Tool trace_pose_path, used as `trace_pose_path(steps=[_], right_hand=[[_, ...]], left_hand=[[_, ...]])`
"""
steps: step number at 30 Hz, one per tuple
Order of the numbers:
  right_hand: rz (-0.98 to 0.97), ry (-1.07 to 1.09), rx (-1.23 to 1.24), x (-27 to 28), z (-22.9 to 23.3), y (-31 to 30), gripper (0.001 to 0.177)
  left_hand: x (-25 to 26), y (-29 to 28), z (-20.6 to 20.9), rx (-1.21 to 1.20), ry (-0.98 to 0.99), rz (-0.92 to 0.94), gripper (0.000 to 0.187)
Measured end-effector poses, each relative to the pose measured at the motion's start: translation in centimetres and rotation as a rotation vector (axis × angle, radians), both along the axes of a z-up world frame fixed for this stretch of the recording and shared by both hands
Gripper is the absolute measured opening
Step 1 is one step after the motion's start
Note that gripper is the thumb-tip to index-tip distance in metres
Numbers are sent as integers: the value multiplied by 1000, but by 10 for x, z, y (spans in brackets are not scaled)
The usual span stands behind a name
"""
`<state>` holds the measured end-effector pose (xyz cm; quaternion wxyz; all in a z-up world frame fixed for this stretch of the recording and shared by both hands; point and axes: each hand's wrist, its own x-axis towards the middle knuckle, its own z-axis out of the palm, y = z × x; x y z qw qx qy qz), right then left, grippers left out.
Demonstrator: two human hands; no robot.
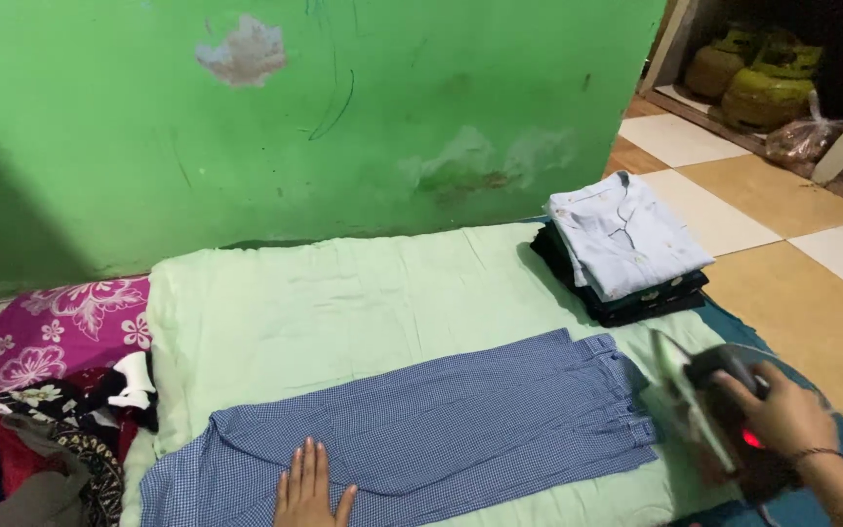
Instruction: Ironing a blue shirt on a bed.
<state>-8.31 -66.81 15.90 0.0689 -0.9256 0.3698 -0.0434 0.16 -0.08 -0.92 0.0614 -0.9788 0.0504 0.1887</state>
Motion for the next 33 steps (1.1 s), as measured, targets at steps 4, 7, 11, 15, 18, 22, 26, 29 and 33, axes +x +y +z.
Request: trace_pose_path(steps=[4, 7, 11, 15, 18, 22, 26, 29, 33], right_hand=[[161, -70, 39, 13, 7, 70, 64], [232, 8, 76, 27, 0, 118, 63], [190, 185, 70, 39, -14, 159, 74], [109, 164, 31, 52, -37, 167, 77], [88, 100, 31, 73, -54, 158, 70], [73, 72, 30, 96, -49, 164, 73], [67, 68, 30, 117, -47, 165, 71], [77, 51, 28, 133, -55, 158, 70], [77, 112, 55, 147, -53, 151, 74]], left_hand=[[2, 1, -8, 9, -38, -6, 93], [5, 6, -23, -4, -43, -2, 94], [10, 9, -37, -23, -117, -15, 94], [9, 8, -40, -42, -137, -24, 96], [6, 7, -39, -19, -148, -42, 96], [6, 9, -43, -45, -177, -21, 95], [5, 14, -61, -190, -525, -148, 91], [3, 7, -38, -197, -472, -136, 90], [-2, 4, -20, -24, -77, -25, 91]])
